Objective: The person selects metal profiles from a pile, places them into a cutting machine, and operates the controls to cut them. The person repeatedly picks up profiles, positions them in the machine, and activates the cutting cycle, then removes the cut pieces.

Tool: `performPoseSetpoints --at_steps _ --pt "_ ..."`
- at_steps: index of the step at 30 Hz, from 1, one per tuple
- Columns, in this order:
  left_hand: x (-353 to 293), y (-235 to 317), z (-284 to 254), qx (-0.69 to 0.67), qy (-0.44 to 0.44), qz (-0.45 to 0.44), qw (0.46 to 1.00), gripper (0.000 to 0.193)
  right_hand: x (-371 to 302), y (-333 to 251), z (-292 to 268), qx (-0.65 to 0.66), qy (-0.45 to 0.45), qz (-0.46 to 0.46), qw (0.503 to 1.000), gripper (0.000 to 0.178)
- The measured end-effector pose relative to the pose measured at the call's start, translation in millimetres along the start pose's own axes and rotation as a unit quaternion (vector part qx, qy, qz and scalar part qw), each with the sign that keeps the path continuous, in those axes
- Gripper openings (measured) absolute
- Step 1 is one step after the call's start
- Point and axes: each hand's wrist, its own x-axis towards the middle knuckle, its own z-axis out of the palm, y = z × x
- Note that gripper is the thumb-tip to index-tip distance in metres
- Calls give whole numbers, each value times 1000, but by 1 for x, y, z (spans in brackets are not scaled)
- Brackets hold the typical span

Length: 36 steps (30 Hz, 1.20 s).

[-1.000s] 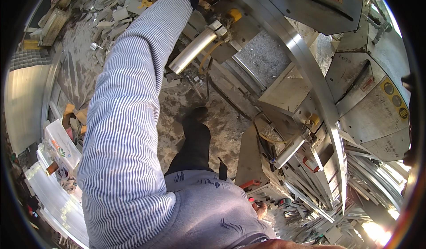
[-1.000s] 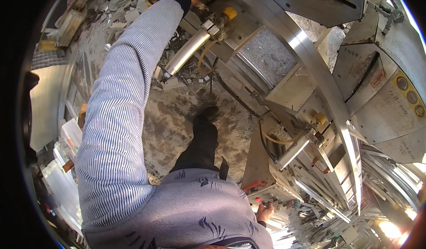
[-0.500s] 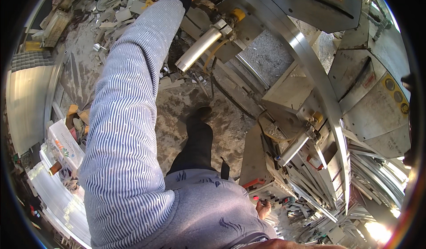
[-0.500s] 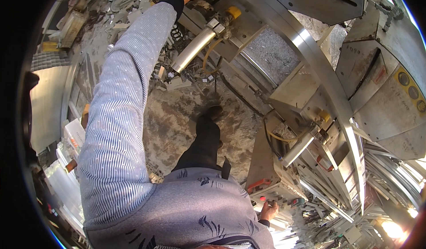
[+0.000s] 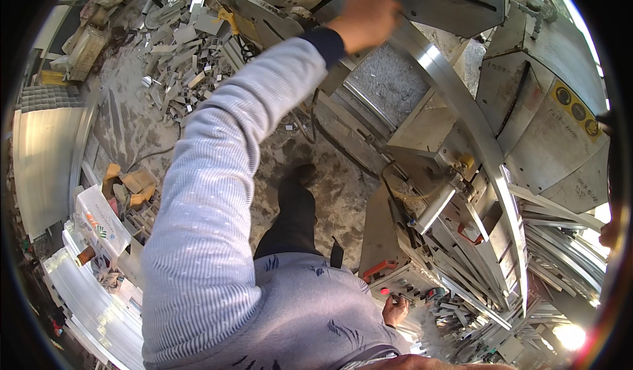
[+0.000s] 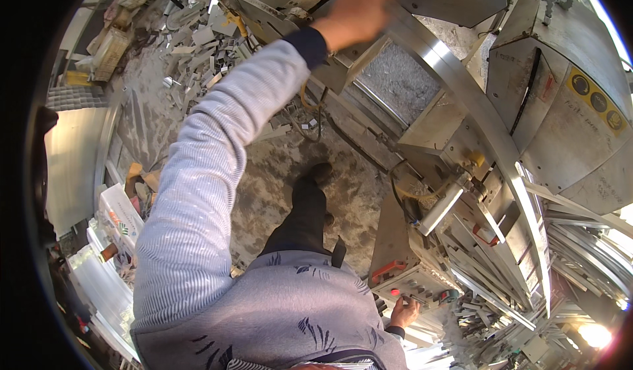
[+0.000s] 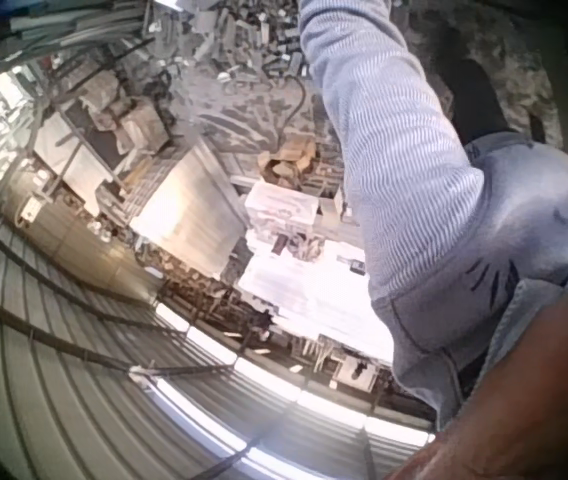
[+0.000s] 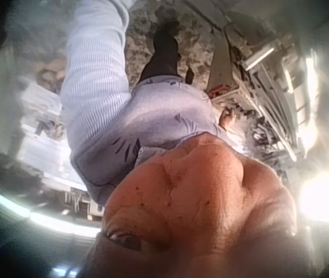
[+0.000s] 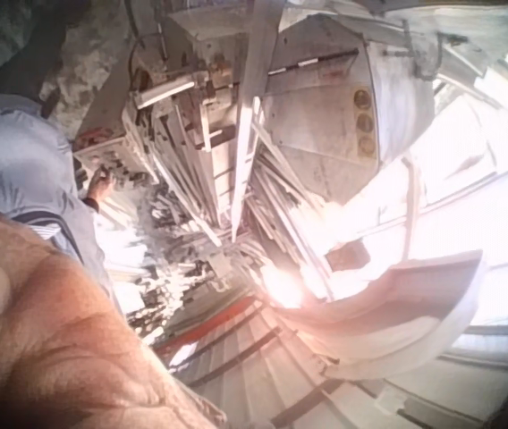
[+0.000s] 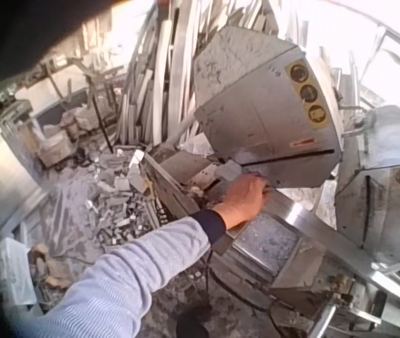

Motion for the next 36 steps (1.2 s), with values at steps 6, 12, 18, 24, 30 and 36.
performPoseSetpoints --at_steps 6,12,18,24,30,36 --pt "-31 114 73 180 -78 188 962 75 -5 -9 -5 20 21 -15 999 15" --pt "-4 125 114 163 -94 249 950 65 -7 -13 -8 16 37 -56 998 14" --pt "1 126 115 160 -122 243 949 60 -7 -7 -5 -9 51 -90 995 12" --pt "2 131 111 163 -109 241 950 58 -9 -6 3 22 66 -64 996 12" --pt "4 131 117 168 -108 245 949 55 -11 -9 20 34 106 3 994 20" --pt "-4 140 110 148 -97 208 962 58 -15 -12 31 66 150 64 984 23"
